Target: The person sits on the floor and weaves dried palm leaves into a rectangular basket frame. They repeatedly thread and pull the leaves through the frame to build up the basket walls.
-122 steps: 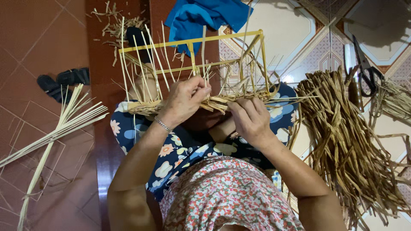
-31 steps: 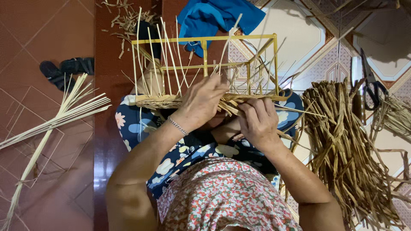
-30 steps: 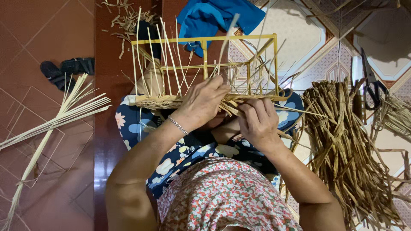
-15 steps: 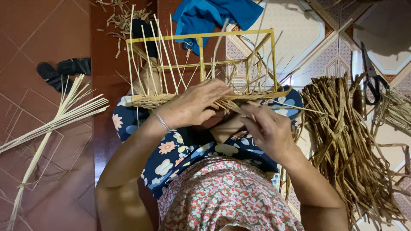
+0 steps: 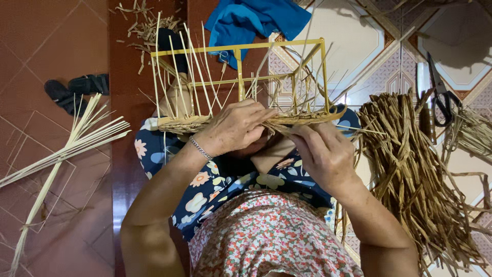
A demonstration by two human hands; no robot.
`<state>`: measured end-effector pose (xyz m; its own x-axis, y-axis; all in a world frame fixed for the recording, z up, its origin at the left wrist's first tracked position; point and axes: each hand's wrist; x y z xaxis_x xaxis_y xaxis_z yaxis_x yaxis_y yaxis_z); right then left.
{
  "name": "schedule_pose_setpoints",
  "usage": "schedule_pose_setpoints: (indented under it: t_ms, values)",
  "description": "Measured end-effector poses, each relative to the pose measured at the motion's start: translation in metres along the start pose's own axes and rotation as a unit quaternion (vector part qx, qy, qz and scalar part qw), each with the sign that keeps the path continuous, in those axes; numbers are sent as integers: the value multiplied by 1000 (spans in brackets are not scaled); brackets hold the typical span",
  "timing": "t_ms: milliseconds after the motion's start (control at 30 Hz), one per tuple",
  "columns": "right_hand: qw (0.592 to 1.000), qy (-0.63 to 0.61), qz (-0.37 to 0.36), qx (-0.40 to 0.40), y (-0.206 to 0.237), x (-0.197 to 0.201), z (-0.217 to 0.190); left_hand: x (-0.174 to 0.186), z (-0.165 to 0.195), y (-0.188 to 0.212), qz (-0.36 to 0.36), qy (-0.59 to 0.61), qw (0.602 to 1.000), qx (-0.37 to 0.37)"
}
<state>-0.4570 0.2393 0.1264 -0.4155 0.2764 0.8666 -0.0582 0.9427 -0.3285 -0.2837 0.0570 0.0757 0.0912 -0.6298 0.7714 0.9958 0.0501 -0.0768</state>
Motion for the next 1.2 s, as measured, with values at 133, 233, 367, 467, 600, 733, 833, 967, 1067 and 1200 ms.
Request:
schedule_pose_setpoints:
  t_ms: [133, 233, 367, 467, 600, 733, 833, 967, 1067, 1200]
  values:
    - [995, 76, 3, 63, -5, 4, -4, -5, 0, 0, 70, -32, 996, -46]
    - [984, 102, -6, 143, -14, 8, -10, -10, -2, -2, 58, -87, 994, -44]
    - [964, 98, -14, 248, -23, 15, -14, -12, 0, -4, 67, -38, 997, -30]
    - [967, 173, -25, 183, -23, 21, -10, -10, 3, -5, 45, -15, 999, -17]
    - [978, 164, -119, -56, -18, 29, 6, -12, 3, -8, 74, -51, 996, -22]
    - [963, 12, -223, -149, -18, 40, 33, -19, -2, -14, 42, -111, 993, -17]
    - [954, -111, -228, -158, -28, 40, 61, -20, -3, -18, 36, -177, 983, -33]
    - [906, -177, -286, -256, -34, 25, 80, -16, 4, -19, -18, -109, 991, 70]
    - [897, -184, -275, -294, -32, 18, 82, -14, 13, -16, 31, -73, 993, 85]
    - [947, -94, -193, -237, -20, 22, 69, -17, 18, -18, 92, -28, 993, 75]
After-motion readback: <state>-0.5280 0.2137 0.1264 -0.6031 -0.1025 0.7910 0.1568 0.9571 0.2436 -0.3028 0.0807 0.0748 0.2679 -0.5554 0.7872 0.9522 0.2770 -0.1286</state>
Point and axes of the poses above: each hand's wrist, its own y-axis away from the middle knuckle, its own x-axis out of the back of the hand, z = x × y, and after that the axes turned 14 degrees about -z, right-handed
